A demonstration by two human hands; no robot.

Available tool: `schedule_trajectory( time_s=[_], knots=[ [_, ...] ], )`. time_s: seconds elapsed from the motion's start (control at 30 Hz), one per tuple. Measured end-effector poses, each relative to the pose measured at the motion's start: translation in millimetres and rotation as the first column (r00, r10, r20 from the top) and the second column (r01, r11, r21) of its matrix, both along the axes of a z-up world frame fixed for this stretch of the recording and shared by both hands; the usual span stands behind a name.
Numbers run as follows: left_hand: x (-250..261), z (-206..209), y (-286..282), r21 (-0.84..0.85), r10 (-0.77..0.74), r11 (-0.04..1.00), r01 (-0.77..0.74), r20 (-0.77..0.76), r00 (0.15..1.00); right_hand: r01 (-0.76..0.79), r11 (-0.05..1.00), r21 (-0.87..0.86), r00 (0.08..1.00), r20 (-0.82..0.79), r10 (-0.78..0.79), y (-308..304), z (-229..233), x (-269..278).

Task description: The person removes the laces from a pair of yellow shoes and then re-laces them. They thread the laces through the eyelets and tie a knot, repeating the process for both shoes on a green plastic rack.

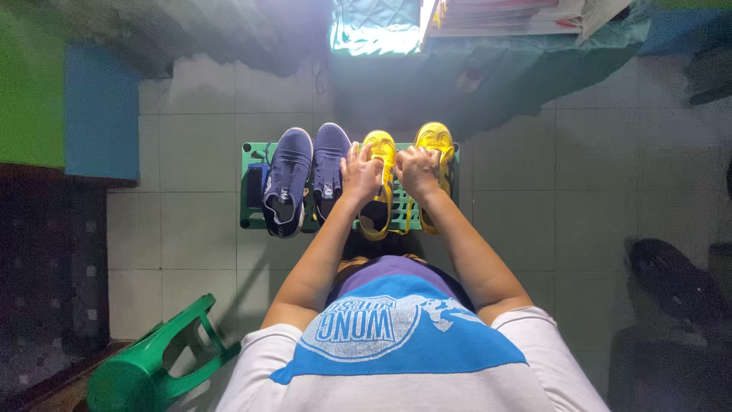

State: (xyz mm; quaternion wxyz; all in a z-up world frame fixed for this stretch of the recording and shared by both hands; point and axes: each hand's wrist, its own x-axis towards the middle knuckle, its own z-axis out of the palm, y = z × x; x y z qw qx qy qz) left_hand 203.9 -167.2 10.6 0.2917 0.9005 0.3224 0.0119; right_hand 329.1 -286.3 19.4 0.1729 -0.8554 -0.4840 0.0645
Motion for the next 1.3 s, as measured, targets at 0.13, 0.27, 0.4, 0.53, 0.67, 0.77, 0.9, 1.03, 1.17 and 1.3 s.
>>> schedule_trajectory(
  time_s=[0.13,0.27,0.4,0.53,0.67,0.77,0.9,1.03,1.17,1.3],
  knots=[
    [1,-5,2,-0.001,0.008,1.000,-0.008,0.049,0.999,-0.022,0.999,-0.028,0.998,0.059,0.023,7,3,-2],
    [1,-7,3,-0.005,0.003,1.000,-0.003,0.048,0.999,-0.056,0.998,-0.027,0.992,0.116,0.059,9,5,-2],
    [1,-8,4,-0.003,-0.006,1.000,0.006,0.069,0.998,-0.076,0.996,-0.040,0.981,0.177,0.082,13,5,-4],
    [1,-8,5,-0.006,-0.021,1.000,0.021,0.061,0.998,-0.096,0.995,-0.007,0.972,0.215,0.096,12,6,-7],
    [2,-8,6,-0.011,-0.018,1.000,0.019,0.084,0.996,-0.093,0.996,-0.003,0.967,0.238,0.091,14,4,-8],
    [2,-7,6,-0.023,-0.023,0.999,0.025,0.072,0.997,-0.067,0.998,0.007,0.979,0.195,0.064,14,2,-9],
    [1,-3,7,-0.014,-0.032,0.999,0.033,0.073,0.997,0.011,1.000,0.002,1.000,0.028,-0.011,14,0,-9],
    [1,0,7,-0.024,-0.045,0.999,0.047,0.066,0.997,0.022,1.000,0.014,0.999,0.027,-0.022,12,-4,-9],
    [1,2,7,-0.026,-0.039,0.999,0.041,0.055,0.998,0.018,0.999,0.039,0.995,0.101,-0.022,12,-5,-12],
    [2,0,7,-0.021,-0.044,0.999,0.044,0.036,0.998,0.008,0.999,0.050,0.994,0.105,-0.013,9,-6,-11]
  ],
)
